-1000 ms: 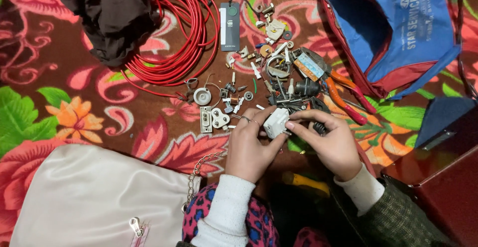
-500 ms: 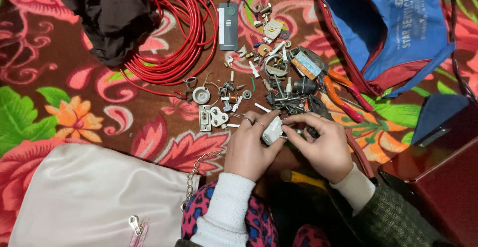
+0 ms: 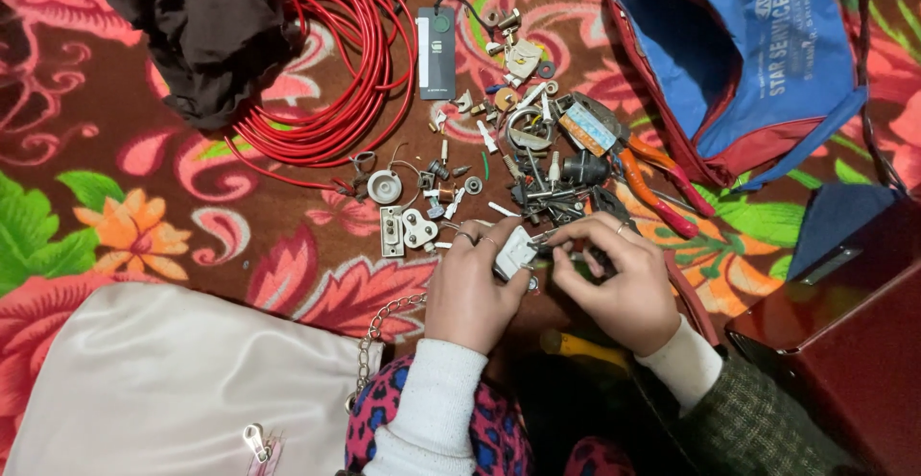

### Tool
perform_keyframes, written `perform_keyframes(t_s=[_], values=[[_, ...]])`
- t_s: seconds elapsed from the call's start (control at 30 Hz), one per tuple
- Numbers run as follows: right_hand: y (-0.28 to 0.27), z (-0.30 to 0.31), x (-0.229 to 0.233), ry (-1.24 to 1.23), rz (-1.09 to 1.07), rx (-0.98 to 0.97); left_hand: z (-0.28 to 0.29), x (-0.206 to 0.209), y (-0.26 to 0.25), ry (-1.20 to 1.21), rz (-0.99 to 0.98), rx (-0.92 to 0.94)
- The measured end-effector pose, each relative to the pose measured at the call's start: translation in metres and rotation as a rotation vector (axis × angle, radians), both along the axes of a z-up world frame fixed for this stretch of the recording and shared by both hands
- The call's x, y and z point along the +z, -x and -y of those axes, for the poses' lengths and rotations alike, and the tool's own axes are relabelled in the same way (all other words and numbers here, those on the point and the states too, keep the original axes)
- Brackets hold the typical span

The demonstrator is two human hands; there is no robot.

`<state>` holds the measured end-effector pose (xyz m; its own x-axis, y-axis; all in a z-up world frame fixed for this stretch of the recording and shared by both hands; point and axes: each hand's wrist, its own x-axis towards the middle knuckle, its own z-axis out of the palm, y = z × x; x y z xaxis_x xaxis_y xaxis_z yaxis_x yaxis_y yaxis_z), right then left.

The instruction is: The person assembles a white electrical socket by inserting and tightening metal screws into its terminals. They then handle a black electrical plug, manipulating its internal wires and components.

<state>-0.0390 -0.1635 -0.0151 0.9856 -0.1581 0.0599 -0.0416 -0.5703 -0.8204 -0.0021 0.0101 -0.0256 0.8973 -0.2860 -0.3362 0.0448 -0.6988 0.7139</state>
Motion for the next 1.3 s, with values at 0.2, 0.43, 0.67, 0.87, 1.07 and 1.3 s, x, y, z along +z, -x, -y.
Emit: perform_keyframes(t_s=[0.2, 0.43, 0.67, 0.87, 1.07, 1.3], values=[[-0.004, -0.001, 0.000, -0.203, -0.152, -0.187, 0.001, 0.008, -0.007, 0.036, -0.025, 0.157], [-0.012, -0.021, -0.002, -0.276, -0.258, -0.161, 0.001, -0.004, -0.006, -0.002, 0.019, 0.212], [-0.004, -0.033, -0.015, -0.217, -0.318, -0.026, -0.001, -0.015, -0.002, -0.311, 0.072, 0.071], [0.000, -0.034, -0.011, -0.231, -0.225, -0.070, 0.000, -0.005, -0.002, -0.370, 0.110, 0.015], [0.008, -0.014, -0.008, -0.317, -0.074, -0.149, 0.001, 0.009, -0.001, -0.326, 0.148, 0.017], [0.006, 0.042, -0.026, -0.452, -0.015, -0.340, 0.005, 0.017, 0.000, -0.068, 0.162, 0.080]])
